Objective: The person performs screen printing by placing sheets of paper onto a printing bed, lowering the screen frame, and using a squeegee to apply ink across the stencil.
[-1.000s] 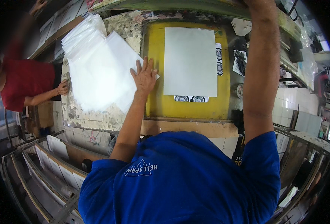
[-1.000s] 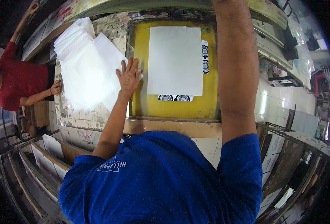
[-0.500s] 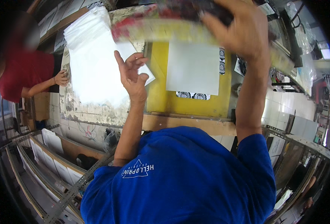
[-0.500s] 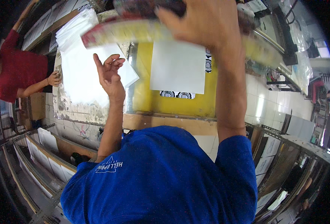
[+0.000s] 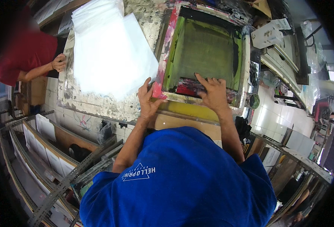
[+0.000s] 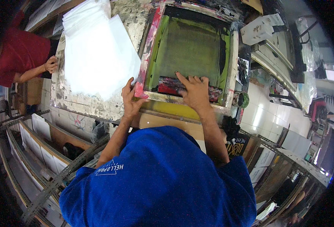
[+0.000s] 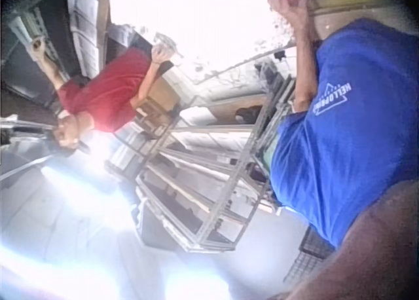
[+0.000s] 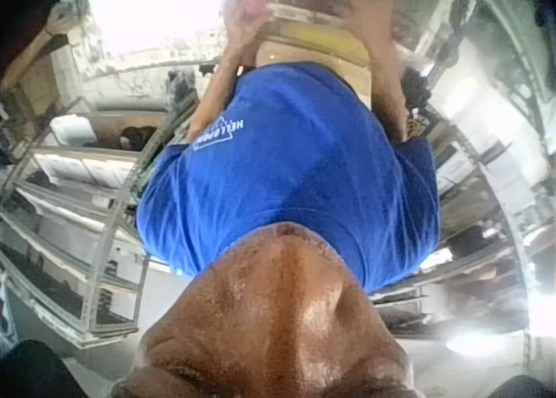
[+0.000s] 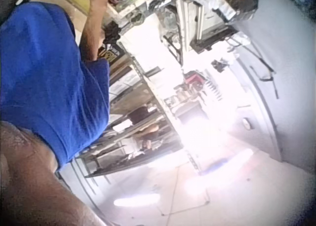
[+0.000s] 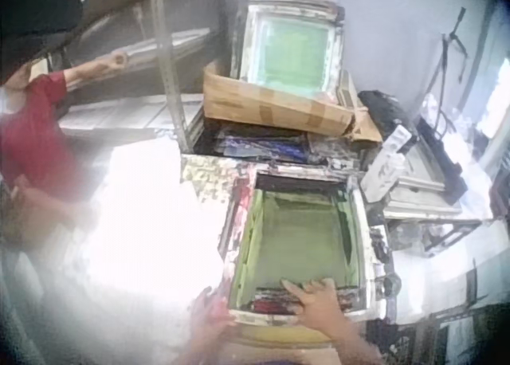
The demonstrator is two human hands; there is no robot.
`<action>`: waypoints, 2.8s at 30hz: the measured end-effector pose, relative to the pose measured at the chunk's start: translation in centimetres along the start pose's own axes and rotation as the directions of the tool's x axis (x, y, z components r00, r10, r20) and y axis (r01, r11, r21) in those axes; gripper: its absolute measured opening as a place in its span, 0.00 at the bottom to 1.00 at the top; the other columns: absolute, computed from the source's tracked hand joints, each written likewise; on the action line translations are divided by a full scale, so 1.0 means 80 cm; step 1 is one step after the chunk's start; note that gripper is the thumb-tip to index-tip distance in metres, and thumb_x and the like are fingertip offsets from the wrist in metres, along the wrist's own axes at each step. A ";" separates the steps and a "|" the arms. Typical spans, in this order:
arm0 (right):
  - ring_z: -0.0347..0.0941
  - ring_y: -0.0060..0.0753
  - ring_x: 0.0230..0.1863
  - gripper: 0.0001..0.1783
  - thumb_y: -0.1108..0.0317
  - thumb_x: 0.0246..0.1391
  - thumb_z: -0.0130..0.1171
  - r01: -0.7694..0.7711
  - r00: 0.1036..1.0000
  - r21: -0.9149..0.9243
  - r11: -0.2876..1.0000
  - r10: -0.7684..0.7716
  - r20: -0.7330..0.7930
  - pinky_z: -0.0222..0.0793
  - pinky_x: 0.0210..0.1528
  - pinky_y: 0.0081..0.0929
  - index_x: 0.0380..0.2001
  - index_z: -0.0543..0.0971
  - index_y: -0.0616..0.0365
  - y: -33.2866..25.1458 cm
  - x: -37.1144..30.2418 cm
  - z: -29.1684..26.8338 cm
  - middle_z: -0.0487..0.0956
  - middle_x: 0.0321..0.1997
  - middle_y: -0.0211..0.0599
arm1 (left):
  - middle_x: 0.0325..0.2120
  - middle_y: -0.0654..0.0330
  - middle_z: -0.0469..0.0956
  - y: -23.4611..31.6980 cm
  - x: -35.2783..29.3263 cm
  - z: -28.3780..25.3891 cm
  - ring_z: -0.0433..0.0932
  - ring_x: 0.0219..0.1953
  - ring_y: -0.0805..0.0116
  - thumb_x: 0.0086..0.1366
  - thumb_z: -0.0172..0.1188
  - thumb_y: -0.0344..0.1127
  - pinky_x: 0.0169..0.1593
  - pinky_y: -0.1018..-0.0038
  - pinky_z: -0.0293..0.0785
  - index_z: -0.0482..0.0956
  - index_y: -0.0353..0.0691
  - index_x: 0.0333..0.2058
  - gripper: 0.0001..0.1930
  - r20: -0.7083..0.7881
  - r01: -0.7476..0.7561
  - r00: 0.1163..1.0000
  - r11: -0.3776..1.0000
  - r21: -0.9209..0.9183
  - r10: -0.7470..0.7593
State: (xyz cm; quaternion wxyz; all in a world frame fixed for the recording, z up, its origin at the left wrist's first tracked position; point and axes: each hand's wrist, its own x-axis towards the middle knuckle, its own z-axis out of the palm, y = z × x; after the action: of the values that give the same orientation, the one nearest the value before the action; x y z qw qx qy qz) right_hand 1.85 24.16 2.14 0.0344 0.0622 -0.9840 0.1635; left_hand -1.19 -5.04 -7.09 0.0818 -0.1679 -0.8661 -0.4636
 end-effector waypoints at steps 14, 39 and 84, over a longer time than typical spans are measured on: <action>0.67 0.45 0.56 0.49 0.65 0.29 0.71 -0.036 0.977 -0.076 0.996 0.019 -0.211 0.53 0.59 0.52 0.64 0.73 0.41 0.134 0.190 0.059 0.73 0.50 0.40 | 0.69 0.43 0.60 -0.005 -0.015 -0.003 0.62 0.62 0.42 0.52 0.72 0.55 0.64 0.51 0.57 0.78 0.40 0.60 0.39 0.076 0.026 0.996 0.972 0.232 -0.045; 0.82 0.40 0.47 0.35 0.68 0.47 0.73 -0.074 0.940 0.406 0.911 0.200 -0.277 0.74 0.53 0.34 0.61 0.79 0.38 0.264 0.358 -0.019 0.85 0.49 0.46 | 0.51 0.51 0.75 -0.007 -0.018 -0.004 0.66 0.56 0.51 0.52 0.71 0.62 0.62 0.54 0.55 0.75 0.38 0.62 0.44 0.109 0.095 0.988 0.991 0.097 -0.106; 0.82 0.39 0.36 0.20 0.66 0.52 0.56 0.359 0.860 0.139 0.923 -0.269 -0.433 0.77 0.44 0.31 0.45 0.85 0.67 -0.018 0.240 -0.385 0.87 0.39 0.53 | 0.24 0.63 0.77 0.024 0.381 0.167 0.72 0.29 0.73 0.65 0.63 0.27 0.36 0.74 0.70 0.78 0.34 0.35 0.03 -0.156 -0.089 0.986 0.983 -0.160 0.064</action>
State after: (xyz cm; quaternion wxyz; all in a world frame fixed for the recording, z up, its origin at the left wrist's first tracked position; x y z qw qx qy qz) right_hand -15.50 30.70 33.36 0.2570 0.1907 -0.9081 0.2700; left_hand -28.67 13.64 -3.95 0.1505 -0.1719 -0.8087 -0.5420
